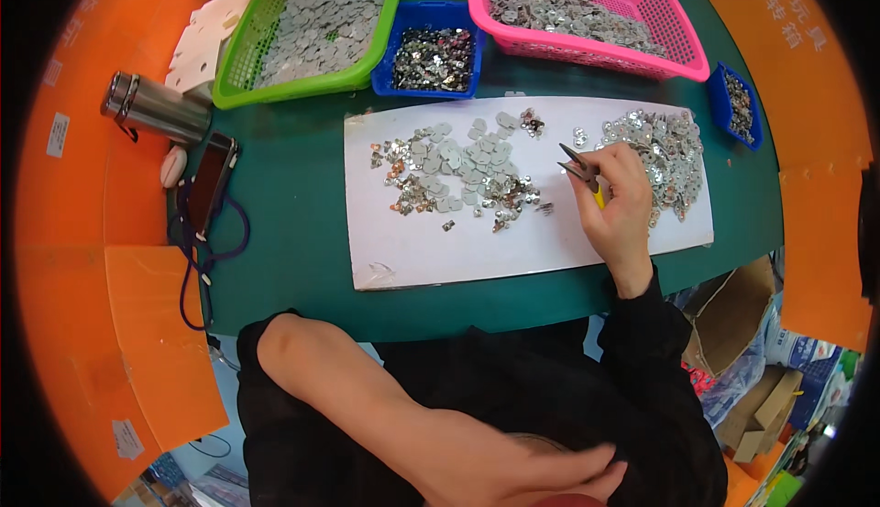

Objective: Manually assemble small metal components using pliers at a workstation.

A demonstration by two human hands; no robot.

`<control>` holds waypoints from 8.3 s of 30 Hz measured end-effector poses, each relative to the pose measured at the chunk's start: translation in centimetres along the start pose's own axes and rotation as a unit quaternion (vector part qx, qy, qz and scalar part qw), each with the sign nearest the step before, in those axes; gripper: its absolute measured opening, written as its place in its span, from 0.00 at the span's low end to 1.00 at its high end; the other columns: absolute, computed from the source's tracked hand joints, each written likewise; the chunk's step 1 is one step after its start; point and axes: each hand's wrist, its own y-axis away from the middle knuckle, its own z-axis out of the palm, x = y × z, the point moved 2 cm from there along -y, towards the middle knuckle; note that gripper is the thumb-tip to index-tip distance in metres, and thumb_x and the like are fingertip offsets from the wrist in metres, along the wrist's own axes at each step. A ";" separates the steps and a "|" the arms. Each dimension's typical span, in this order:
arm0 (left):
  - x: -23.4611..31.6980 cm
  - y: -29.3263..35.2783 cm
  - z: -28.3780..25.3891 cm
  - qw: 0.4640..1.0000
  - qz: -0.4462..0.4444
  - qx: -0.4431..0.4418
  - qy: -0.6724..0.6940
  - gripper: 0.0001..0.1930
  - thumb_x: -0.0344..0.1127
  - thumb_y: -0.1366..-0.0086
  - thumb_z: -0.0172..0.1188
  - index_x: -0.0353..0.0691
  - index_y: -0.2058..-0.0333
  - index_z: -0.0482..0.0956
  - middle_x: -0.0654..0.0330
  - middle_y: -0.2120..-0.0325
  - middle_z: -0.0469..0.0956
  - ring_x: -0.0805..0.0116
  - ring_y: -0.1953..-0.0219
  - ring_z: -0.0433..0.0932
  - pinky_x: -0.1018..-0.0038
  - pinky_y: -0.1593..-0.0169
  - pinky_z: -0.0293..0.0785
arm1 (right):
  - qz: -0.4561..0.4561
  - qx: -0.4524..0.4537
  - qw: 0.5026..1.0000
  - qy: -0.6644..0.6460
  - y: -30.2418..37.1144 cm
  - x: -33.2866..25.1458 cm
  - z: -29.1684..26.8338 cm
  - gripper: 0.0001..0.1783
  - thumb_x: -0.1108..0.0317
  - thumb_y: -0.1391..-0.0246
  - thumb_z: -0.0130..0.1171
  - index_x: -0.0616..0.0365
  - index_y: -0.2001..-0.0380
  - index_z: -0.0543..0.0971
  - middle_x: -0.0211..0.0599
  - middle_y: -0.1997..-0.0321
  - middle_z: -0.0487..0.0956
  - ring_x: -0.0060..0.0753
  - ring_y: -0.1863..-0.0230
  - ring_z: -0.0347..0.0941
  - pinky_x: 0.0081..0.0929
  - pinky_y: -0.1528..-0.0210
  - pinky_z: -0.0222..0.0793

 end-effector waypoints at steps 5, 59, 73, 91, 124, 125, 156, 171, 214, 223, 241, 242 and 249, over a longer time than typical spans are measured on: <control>-0.2 3.5 -1.1 0.989 0.036 0.103 -0.102 0.16 0.26 0.31 0.52 0.23 0.48 0.75 0.43 0.46 0.76 0.43 0.39 0.71 0.52 0.36 0.69 | -0.025 -0.002 1.000 -0.017 -0.1 -0.2 0.5 0.06 0.79 0.52 0.65 0.62 0.69 0.79 0.37 0.71 0.72 0.35 0.70 0.68 0.27 0.68 0.60; -4.2 11.3 8.2 0.623 -0.567 0.437 0.315 0.07 0.15 0.39 0.60 0.30 0.63 0.81 0.47 0.53 0.80 0.64 0.52 0.81 0.73 0.49 0.78 | 0.187 -0.138 0.912 -0.338 0.9 -5.5 1.0 0.02 0.77 0.44 0.62 0.64 0.68 0.79 0.31 0.67 0.77 0.21 0.65 0.70 0.19 0.61 0.62; -4.1 11.1 7.7 0.725 -0.562 0.366 0.157 0.10 0.14 0.45 0.62 0.32 0.64 0.82 0.49 0.55 0.81 0.63 0.54 0.82 0.73 0.53 0.79 | 0.109 -0.058 0.925 -0.360 1.9 -5.5 1.8 0.05 0.80 0.49 0.67 0.62 0.67 0.82 0.37 0.66 0.82 0.29 0.61 0.76 0.23 0.58 0.70; -3.6 11.4 8.1 0.654 -0.549 0.418 0.311 0.10 0.14 0.39 0.59 0.29 0.59 0.79 0.49 0.52 0.78 0.64 0.49 0.79 0.72 0.46 0.78 | 0.086 -0.046 0.919 -0.383 2.1 -5.4 2.3 0.06 0.79 0.50 0.68 0.62 0.68 0.82 0.39 0.66 0.81 0.29 0.61 0.76 0.22 0.59 0.70; -3.4 12.1 6.8 0.686 -0.615 0.321 0.219 0.11 0.18 0.44 0.66 0.35 0.61 0.85 0.55 0.67 0.85 0.68 0.65 0.85 0.77 0.60 0.82 | -0.100 -0.083 0.939 -0.317 2.1 -5.0 2.2 0.13 0.81 0.59 0.70 0.56 0.68 0.81 0.34 0.68 0.83 0.40 0.63 0.78 0.34 0.55 0.74; -3.4 11.8 6.3 0.730 -0.602 0.272 0.177 0.12 0.16 0.43 0.65 0.32 0.60 0.84 0.52 0.64 0.84 0.66 0.63 0.85 0.76 0.59 0.82 | -0.109 -0.077 0.943 -0.306 2.0 -5.0 2.2 0.13 0.81 0.59 0.71 0.56 0.68 0.81 0.34 0.67 0.83 0.40 0.63 0.78 0.34 0.56 0.75; -4.1 12.0 5.4 0.827 -0.531 0.177 0.048 0.11 0.22 0.43 0.66 0.34 0.60 0.80 0.53 0.68 0.82 0.59 0.69 0.82 0.72 0.68 0.78 | -0.050 -0.147 0.982 -0.108 2.1 -4.3 0.6 0.22 0.52 0.55 0.73 0.60 0.69 0.82 0.38 0.69 0.80 0.39 0.66 0.76 0.30 0.63 0.69; -3.8 11.8 6.2 0.764 -0.559 0.285 0.147 0.03 0.25 0.33 0.57 0.33 0.64 0.78 0.55 0.73 0.78 0.61 0.73 0.79 0.76 0.70 0.74 | 0.040 -0.147 0.971 -0.182 3.1 -5.2 1.3 0.17 0.58 0.57 0.76 0.58 0.71 0.83 0.32 0.77 0.77 0.31 0.77 0.71 0.26 0.74 0.65; -3.8 13.6 4.9 0.858 -0.494 0.109 -0.088 0.11 0.20 0.55 0.60 0.39 0.71 0.73 0.58 0.79 0.68 0.59 0.80 0.71 0.69 0.79 0.66 | 0.012 -0.319 0.947 -0.039 1.5 -7.0 -0.1 0.13 0.60 0.43 0.64 0.59 0.73 0.82 0.40 0.82 0.76 0.39 0.82 0.71 0.30 0.78 0.63; -5.2 12.3 3.2 0.872 -0.488 0.043 0.018 0.09 0.21 0.51 0.60 0.41 0.72 0.72 0.60 0.79 0.71 0.59 0.78 0.73 0.68 0.76 0.67 | -0.038 -0.350 0.936 -0.004 -2.1 -6.8 -2.3 0.13 0.63 0.47 0.68 0.63 0.72 0.82 0.40 0.78 0.79 0.36 0.80 0.73 0.26 0.74 0.66; -5.0 12.4 2.6 0.873 -0.487 -0.016 0.037 0.09 0.23 0.51 0.59 0.41 0.72 0.70 0.60 0.79 0.69 0.58 0.77 0.73 0.67 0.76 0.67 | -0.115 -0.421 0.896 0.082 -4.2 -8.2 -2.6 0.15 0.57 0.51 0.71 0.59 0.74 0.83 0.40 0.80 0.77 0.43 0.79 0.74 0.33 0.76 0.65; -4.9 12.3 2.6 0.870 -0.491 -0.012 0.046 0.08 0.23 0.50 0.59 0.41 0.72 0.70 0.59 0.79 0.69 0.58 0.77 0.73 0.67 0.76 0.67 | -0.122 -0.423 0.894 0.086 -4.3 -8.3 -2.7 0.16 0.56 0.51 0.71 0.59 0.74 0.83 0.40 0.80 0.77 0.44 0.79 0.74 0.33 0.75 0.65; -5.1 12.3 2.5 0.860 -0.504 -0.010 0.076 0.07 0.24 0.47 0.59 0.41 0.72 0.70 0.59 0.79 0.70 0.56 0.77 0.73 0.66 0.75 0.68 | -0.145 -0.413 0.897 0.068 -4.7 -8.3 -2.7 0.17 0.56 0.52 0.71 0.60 0.76 0.82 0.41 0.81 0.77 0.44 0.79 0.74 0.33 0.75 0.65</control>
